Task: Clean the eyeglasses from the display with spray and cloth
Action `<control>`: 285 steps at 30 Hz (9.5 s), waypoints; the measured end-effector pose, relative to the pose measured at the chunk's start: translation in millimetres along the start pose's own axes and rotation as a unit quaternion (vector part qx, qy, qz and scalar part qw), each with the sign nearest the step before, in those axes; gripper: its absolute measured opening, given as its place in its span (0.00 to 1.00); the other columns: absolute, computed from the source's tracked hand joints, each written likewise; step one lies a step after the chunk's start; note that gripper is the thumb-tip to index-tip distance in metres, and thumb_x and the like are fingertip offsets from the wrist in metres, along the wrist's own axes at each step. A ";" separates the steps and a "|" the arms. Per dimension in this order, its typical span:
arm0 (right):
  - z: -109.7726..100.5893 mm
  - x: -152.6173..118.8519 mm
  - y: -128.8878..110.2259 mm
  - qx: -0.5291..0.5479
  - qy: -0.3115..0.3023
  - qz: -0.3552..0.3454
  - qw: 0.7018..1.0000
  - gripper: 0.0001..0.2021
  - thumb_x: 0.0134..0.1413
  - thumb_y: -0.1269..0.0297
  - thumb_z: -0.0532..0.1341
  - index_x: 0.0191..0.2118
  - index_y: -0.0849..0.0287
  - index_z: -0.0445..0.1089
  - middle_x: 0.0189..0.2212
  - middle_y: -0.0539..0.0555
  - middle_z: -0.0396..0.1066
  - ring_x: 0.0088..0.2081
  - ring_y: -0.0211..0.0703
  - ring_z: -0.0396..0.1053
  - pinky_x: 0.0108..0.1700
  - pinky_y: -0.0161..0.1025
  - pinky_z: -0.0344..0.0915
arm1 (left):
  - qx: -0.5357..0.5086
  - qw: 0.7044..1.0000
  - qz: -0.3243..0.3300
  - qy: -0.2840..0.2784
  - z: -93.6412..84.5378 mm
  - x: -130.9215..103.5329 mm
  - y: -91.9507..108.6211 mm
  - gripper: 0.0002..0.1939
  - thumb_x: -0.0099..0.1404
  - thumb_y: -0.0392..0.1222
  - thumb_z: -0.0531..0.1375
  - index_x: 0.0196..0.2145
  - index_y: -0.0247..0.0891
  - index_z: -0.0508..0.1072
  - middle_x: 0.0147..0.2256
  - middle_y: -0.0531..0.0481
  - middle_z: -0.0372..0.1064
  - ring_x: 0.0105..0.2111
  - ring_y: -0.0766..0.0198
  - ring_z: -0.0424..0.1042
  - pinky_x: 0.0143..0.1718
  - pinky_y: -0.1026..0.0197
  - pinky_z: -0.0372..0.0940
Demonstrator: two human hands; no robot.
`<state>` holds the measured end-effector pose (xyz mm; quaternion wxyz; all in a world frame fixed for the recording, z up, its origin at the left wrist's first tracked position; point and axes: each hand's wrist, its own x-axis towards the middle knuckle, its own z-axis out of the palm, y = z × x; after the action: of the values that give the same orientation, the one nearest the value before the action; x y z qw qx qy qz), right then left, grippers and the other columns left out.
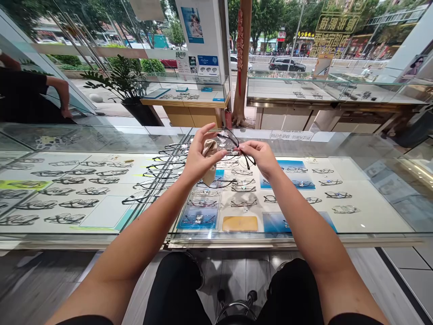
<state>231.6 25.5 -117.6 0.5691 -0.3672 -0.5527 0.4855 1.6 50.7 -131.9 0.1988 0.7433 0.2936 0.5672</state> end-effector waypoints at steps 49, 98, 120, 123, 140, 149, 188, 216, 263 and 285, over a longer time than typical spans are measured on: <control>15.2 -9.7 24.5 -0.346 0.068 -0.333 0.874 0.12 0.73 0.52 0.65 0.44 0.51 0.84 0.49 0.60 0.87 0.54 0.58 0.83 0.61 0.57 0.76 | -0.182 0.948 -0.259 0.012 20.5 -10.0 22.7 0.26 0.54 0.62 0.80 0.40 0.37 0.89 0.28 0.49 0.76 0.31 0.63 0.70 0.36 0.59 0.66; -1.3 8.5 17.0 -0.116 0.018 -0.033 0.993 0.44 0.54 0.17 0.61 0.18 0.50 0.41 0.16 0.42 0.36 0.21 0.33 0.36 0.27 0.42 0.35 | 0.350 0.855 -0.187 -0.334 -20.7 5.0 -3.9 0.06 0.63 0.41 0.69 0.35 0.45 0.89 0.32 0.46 0.81 0.32 0.54 0.76 0.36 0.56 0.61; 0.8 8.3 20.7 -0.116 0.005 -0.029 0.993 0.44 0.51 0.17 0.63 0.18 0.50 0.42 0.18 0.42 0.36 0.22 0.33 0.36 0.28 0.42 0.34 | 0.410 0.859 -0.171 -0.254 -3.2 5.1 -28.4 0.13 0.72 0.43 0.65 0.45 0.42 0.91 0.36 0.38 0.84 0.39 0.45 0.80 0.40 0.53 0.66; 0.3 7.7 20.3 -0.119 0.002 -0.030 0.992 0.44 0.53 0.17 0.63 0.18 0.50 0.42 0.18 0.42 0.36 0.23 0.34 0.35 0.28 0.42 0.34 | 0.352 0.899 -0.165 -0.202 -4.7 5.2 -22.8 0.12 0.71 0.45 0.66 0.42 0.42 0.90 0.31 0.42 0.81 0.33 0.50 0.76 0.35 0.55 0.61; 10.0 -2.7 17.1 -0.148 -0.030 -0.031 0.988 0.27 0.46 0.35 0.77 0.33 0.56 0.76 0.18 0.38 0.43 0.24 0.34 0.40 0.30 0.40 0.41 | -0.175 0.954 -0.244 -0.002 14.4 0.8 13.6 0.27 0.50 0.66 0.79 0.32 0.39 0.84 0.20 0.58 0.57 0.24 0.69 0.52 0.28 0.61 0.51; 5.2 0.2 21.5 -0.123 -0.035 -0.040 0.991 0.28 0.47 0.35 0.77 0.33 0.57 0.77 0.18 0.39 0.44 0.25 0.34 0.39 0.31 0.40 0.39 | -0.114 0.979 -0.169 -0.014 14.0 -1.0 4.5 0.21 0.62 0.60 0.74 0.36 0.38 0.84 0.38 0.44 0.82 0.39 0.60 0.75 0.40 0.60 0.67; -21.1 1.6 16.5 -0.453 0.211 -0.252 0.828 0.17 0.75 0.50 0.59 0.42 0.55 0.79 0.18 0.43 0.56 0.22 0.39 0.54 0.32 0.39 0.51 | -0.185 0.947 -0.242 -0.105 -13.7 12.5 -18.5 0.24 0.58 0.61 0.77 0.35 0.38 0.79 0.41 0.42 0.84 0.43 0.56 0.81 0.41 0.57 0.73; 10.8 -10.2 11.9 -0.417 0.184 -0.110 0.883 0.31 0.60 0.48 0.68 0.63 0.59 0.71 0.18 0.39 0.51 0.22 0.41 0.52 0.32 0.43 0.50 | -0.195 0.945 -0.211 -0.158 9.0 -1.1 -7.2 0.27 0.62 0.66 0.76 0.37 0.38 0.80 0.43 0.40 0.83 0.44 0.57 0.82 0.46 0.53 0.79; 20.8 -10.4 25.0 -0.270 -0.061 -0.153 0.949 0.16 0.66 0.48 0.68 0.50 0.53 0.84 0.48 0.58 0.85 0.50 0.53 0.78 0.52 0.49 0.73 | -0.127 0.980 -0.127 -0.081 10.9 -2.7 -4.7 0.18 0.67 0.59 0.72 0.37 0.40 0.82 0.58 0.38 0.77 0.60 0.47 0.76 0.56 0.49 0.74; 6.1 -0.4 26.4 -0.245 0.010 -0.154 0.957 0.12 0.66 0.53 0.65 0.46 0.53 0.83 0.51 0.57 0.84 0.51 0.53 0.78 0.53 0.50 0.72 | 0.438 0.824 -0.359 -0.027 -22.1 8.1 -23.6 0.30 0.71 0.35 0.62 0.67 0.30 0.61 0.58 0.23 0.78 0.66 0.33 0.73 0.67 0.37 0.61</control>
<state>221.8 31.3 -142.2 0.5349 -0.4112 -0.6987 0.2379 -23.1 72.9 -134.7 0.0503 0.6094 0.7518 0.2468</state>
